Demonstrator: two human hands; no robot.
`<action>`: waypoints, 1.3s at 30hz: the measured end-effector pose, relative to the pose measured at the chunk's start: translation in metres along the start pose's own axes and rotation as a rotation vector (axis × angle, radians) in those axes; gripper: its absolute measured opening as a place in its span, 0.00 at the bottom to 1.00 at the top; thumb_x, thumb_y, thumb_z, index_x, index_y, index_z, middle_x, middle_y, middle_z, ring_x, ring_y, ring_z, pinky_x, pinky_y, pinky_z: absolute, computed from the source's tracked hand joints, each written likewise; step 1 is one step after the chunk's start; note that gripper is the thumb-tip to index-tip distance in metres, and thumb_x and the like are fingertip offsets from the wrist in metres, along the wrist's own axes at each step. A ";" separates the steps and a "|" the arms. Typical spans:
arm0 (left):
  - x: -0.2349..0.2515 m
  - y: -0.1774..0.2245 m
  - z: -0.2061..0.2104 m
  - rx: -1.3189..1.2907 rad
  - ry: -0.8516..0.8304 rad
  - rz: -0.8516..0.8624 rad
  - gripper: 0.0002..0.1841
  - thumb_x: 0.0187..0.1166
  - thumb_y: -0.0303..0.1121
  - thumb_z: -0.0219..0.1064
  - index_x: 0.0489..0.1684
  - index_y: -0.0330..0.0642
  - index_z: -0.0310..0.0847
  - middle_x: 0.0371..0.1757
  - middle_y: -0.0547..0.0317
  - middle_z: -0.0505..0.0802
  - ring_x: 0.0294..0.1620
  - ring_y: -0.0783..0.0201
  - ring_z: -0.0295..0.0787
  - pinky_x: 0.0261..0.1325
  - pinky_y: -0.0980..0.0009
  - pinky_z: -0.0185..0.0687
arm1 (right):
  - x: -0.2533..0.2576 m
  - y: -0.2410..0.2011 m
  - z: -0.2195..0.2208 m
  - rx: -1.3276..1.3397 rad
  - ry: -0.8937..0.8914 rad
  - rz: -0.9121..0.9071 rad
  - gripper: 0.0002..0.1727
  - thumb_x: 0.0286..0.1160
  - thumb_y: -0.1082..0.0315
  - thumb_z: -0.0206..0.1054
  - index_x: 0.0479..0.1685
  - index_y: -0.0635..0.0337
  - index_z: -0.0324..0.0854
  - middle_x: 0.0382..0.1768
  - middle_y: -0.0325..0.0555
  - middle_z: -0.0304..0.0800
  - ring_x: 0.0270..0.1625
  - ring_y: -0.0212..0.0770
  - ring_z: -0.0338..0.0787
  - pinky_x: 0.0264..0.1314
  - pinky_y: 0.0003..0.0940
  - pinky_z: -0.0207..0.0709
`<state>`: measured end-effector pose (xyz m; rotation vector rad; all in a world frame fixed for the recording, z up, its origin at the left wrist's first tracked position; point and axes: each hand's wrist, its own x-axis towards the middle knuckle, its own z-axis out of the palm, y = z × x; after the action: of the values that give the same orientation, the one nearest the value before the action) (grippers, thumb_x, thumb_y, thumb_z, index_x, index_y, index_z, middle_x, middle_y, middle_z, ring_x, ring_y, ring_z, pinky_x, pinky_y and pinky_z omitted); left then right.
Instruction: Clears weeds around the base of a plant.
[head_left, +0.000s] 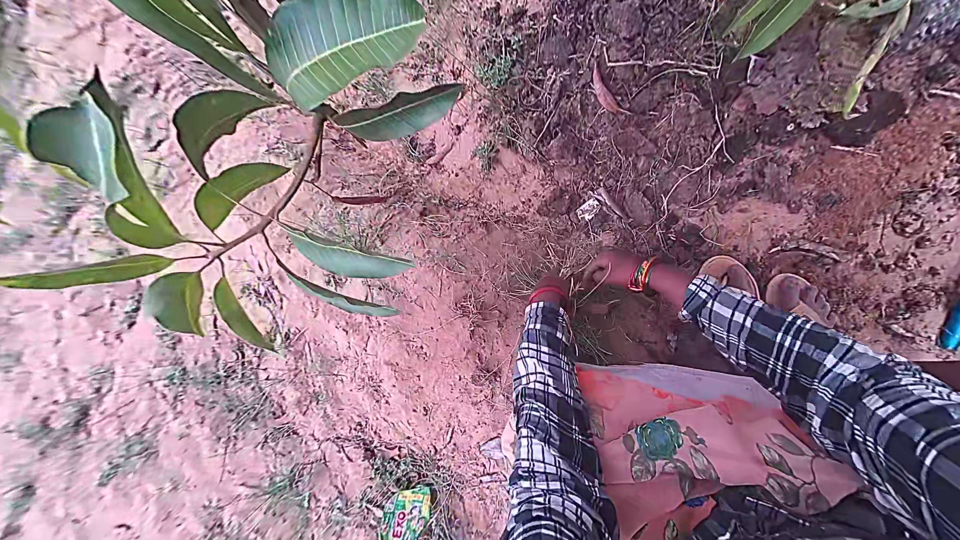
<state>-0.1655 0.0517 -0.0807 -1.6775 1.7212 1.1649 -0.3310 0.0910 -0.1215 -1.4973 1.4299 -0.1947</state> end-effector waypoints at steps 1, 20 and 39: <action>0.010 -0.002 0.006 0.052 -0.010 0.029 0.28 0.95 0.40 0.51 0.92 0.42 0.60 0.82 0.35 0.78 0.84 0.38 0.73 0.84 0.38 0.64 | 0.007 0.009 -0.014 -0.051 0.104 0.050 0.12 0.79 0.74 0.64 0.49 0.61 0.94 0.52 0.61 0.94 0.60 0.62 0.91 0.66 0.69 0.76; 0.033 0.006 0.026 0.025 0.164 -0.062 0.48 0.81 0.32 0.68 0.98 0.44 0.33 0.91 0.28 0.60 0.85 0.30 0.67 0.81 0.36 0.67 | 0.032 0.015 -0.053 -0.424 0.185 0.057 0.24 0.79 0.80 0.61 0.75 0.60 0.81 0.73 0.63 0.84 0.76 0.67 0.82 0.77 0.68 0.71; 0.010 0.000 -0.003 -0.093 0.323 -0.080 0.31 0.85 0.45 0.66 0.77 0.26 0.72 0.72 0.25 0.83 0.77 0.32 0.78 0.78 0.35 0.70 | -0.030 0.037 -0.041 -0.253 0.170 0.256 0.25 0.88 0.52 0.63 0.68 0.66 0.84 0.64 0.68 0.88 0.70 0.67 0.86 0.73 0.70 0.73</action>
<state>-0.1664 0.0434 -0.0871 -2.0638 1.7877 0.9936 -0.3927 0.1021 -0.1141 -1.5072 1.8227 0.0185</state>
